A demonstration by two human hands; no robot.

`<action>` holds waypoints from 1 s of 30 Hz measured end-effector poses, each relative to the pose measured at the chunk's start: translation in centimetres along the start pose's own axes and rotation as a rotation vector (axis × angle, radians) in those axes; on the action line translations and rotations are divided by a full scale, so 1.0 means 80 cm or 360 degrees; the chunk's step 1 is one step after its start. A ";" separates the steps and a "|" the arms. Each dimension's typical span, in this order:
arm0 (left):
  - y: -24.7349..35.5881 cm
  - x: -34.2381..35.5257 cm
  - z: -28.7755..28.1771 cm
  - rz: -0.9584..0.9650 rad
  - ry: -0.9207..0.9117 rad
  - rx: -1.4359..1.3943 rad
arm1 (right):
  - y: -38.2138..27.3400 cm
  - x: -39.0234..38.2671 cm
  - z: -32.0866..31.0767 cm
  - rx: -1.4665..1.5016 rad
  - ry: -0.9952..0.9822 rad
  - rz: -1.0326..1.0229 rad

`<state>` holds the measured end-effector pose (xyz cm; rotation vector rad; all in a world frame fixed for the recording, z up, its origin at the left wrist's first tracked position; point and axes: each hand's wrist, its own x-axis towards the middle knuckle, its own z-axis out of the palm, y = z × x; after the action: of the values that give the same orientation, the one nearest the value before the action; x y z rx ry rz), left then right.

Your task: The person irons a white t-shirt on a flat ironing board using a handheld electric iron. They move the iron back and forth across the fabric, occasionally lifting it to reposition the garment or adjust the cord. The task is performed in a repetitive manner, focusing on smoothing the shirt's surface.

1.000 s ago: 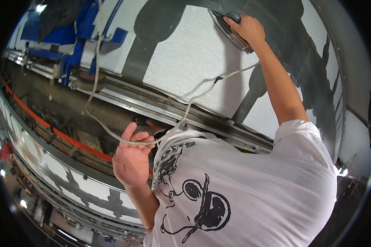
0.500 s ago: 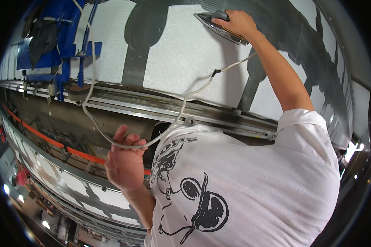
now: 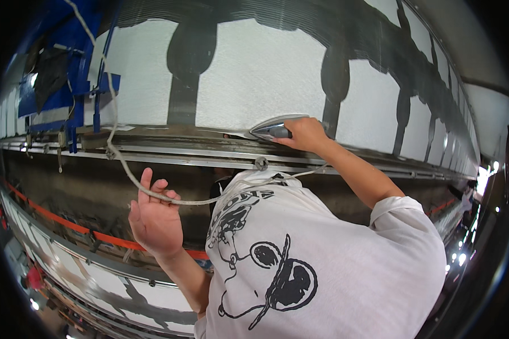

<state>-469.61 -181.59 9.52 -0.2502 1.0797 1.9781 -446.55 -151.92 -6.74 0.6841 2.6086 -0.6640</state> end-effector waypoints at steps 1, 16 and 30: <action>0.002 -0.001 -0.002 0.0005 0.0037 0.0002 | 0.006 0.015 -0.006 -0.0007 0.0092 -0.0022; 0.037 -0.018 -0.051 0.0264 -0.0051 -0.0265 | 0.018 0.278 -0.117 0.0083 0.0269 0.0417; 0.190 -0.008 -0.212 0.0336 -0.0207 -0.0291 | -0.209 0.148 -0.025 -0.0063 0.0161 0.0139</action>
<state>-484.22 -199.09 8.65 -0.1057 0.8726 2.2526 -465.61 -159.47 -4.59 0.8344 2.6581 -0.5634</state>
